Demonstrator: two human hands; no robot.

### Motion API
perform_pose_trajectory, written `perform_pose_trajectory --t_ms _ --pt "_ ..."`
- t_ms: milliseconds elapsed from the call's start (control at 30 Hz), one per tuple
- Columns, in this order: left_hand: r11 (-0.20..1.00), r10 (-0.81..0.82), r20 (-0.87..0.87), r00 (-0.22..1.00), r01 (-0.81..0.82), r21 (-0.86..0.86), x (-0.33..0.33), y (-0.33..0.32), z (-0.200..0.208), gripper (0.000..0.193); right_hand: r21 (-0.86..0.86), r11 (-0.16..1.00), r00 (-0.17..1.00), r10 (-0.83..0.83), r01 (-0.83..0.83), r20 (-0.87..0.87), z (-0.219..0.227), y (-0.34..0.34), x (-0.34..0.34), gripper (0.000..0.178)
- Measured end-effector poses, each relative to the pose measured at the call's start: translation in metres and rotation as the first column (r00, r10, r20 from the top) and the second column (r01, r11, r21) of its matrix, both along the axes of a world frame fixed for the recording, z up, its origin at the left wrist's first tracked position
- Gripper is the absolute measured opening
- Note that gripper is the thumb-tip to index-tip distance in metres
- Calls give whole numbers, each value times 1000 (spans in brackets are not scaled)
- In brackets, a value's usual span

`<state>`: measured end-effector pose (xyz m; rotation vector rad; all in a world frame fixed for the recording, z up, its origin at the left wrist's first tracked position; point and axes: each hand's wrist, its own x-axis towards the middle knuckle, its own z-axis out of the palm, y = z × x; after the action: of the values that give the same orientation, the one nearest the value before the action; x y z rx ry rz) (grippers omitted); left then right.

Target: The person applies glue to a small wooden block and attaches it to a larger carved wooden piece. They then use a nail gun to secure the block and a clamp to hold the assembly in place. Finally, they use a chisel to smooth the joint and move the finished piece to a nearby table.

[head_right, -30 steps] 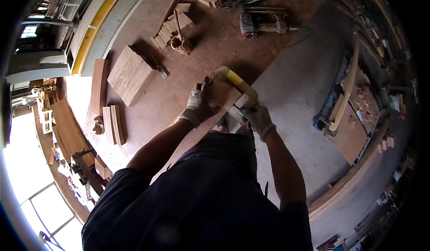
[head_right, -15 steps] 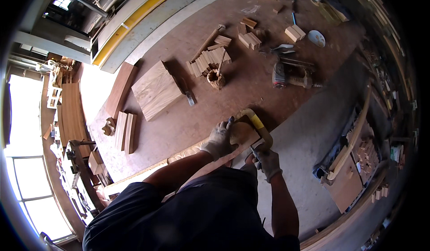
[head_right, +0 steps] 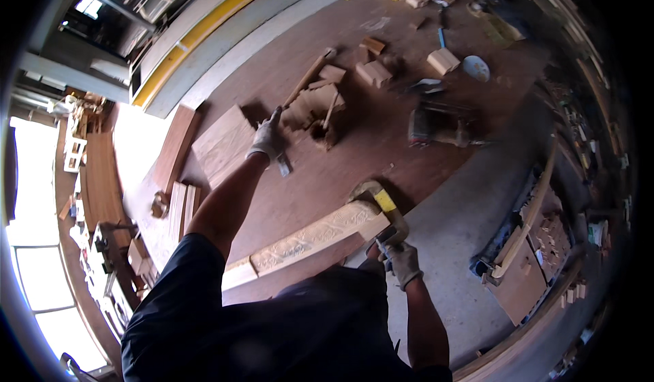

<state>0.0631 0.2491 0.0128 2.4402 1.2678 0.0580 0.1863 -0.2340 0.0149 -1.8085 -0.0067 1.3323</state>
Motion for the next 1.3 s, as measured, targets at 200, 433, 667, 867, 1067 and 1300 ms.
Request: perform_pose_trajectory --t_ms 200,433,667,867,1067,1300 --pt "988 -67 32 997 70 -140 -16 54 -51 56 -4 1000 999 11 -11 -33 1 4 -3 18" --pt "995 -59 85 995 65 -71 -15 21 7 42 18 997 996 70 -71 51 -14 -3 2 17" --pt "947 321 519 792 -270 -173 -30 -39 67 24 22 999 1000 31 -31 5 -5 1 3 18" --pt "999 53 591 805 -46 -26 -55 -134 12 28 17 998 996 63 -64 58 -2 1 0 20" --pt "950 84 301 950 15 -313 -67 -180 -10 31 31 996 996 77 -79 51 2 2 1 18" --pt "993 34 183 983 -12 -117 -70 -175 0 42 42 998 998 46 -48 49 20 -1 -1 18"
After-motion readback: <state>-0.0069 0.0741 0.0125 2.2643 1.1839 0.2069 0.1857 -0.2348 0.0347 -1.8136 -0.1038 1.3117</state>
